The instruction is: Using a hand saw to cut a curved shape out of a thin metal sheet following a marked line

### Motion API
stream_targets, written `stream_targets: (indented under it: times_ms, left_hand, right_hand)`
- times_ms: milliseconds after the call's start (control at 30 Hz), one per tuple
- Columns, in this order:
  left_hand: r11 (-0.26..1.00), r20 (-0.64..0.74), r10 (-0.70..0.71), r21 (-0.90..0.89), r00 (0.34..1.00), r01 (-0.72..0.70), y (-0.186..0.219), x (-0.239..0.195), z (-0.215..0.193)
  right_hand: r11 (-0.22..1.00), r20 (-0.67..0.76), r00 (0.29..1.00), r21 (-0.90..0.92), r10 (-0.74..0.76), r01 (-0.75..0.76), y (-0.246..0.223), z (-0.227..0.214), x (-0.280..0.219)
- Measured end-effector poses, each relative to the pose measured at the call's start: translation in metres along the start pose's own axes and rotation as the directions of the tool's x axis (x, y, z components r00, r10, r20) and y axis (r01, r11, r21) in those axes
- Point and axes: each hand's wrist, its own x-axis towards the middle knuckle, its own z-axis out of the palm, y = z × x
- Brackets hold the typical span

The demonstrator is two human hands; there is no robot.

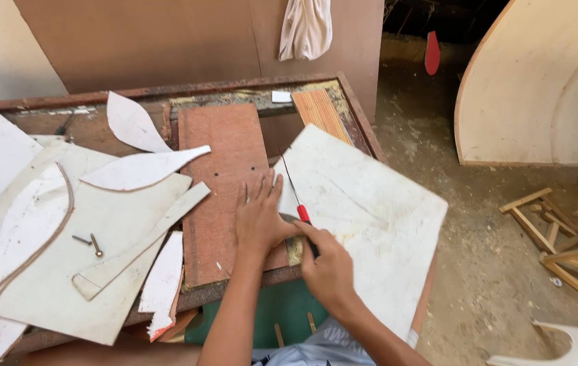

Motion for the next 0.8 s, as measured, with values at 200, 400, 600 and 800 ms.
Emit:
stream_targets:
  times_ms: [200,400,600,800]
  left_hand:
    - [0.999,-0.018,0.015,0.051,1.000,-0.014,0.000,0.004,-0.008]
    - [0.999,-0.036,0.017,0.038,0.999,-0.016,0.001,0.000,-0.010]
    - [1.000,0.019,0.014,0.025,1.000,-0.014,0.003,0.000,-0.012]
    - [1.000,-0.033,0.009,0.014,0.999,-0.008,0.002,0.000,-0.013]
  right_hand:
    - [0.923,0.104,0.977,0.321,0.188,-0.212,-0.025,-0.035,0.017]
    - [0.928,0.280,0.912,0.134,0.301,-0.348,-0.050,-0.083,0.007]
    - [0.887,0.315,0.867,0.130,0.387,-0.443,-0.055,-0.087,0.015]
    - [0.989,0.294,0.952,0.084,0.089,-0.119,-0.013,-0.056,-0.002]
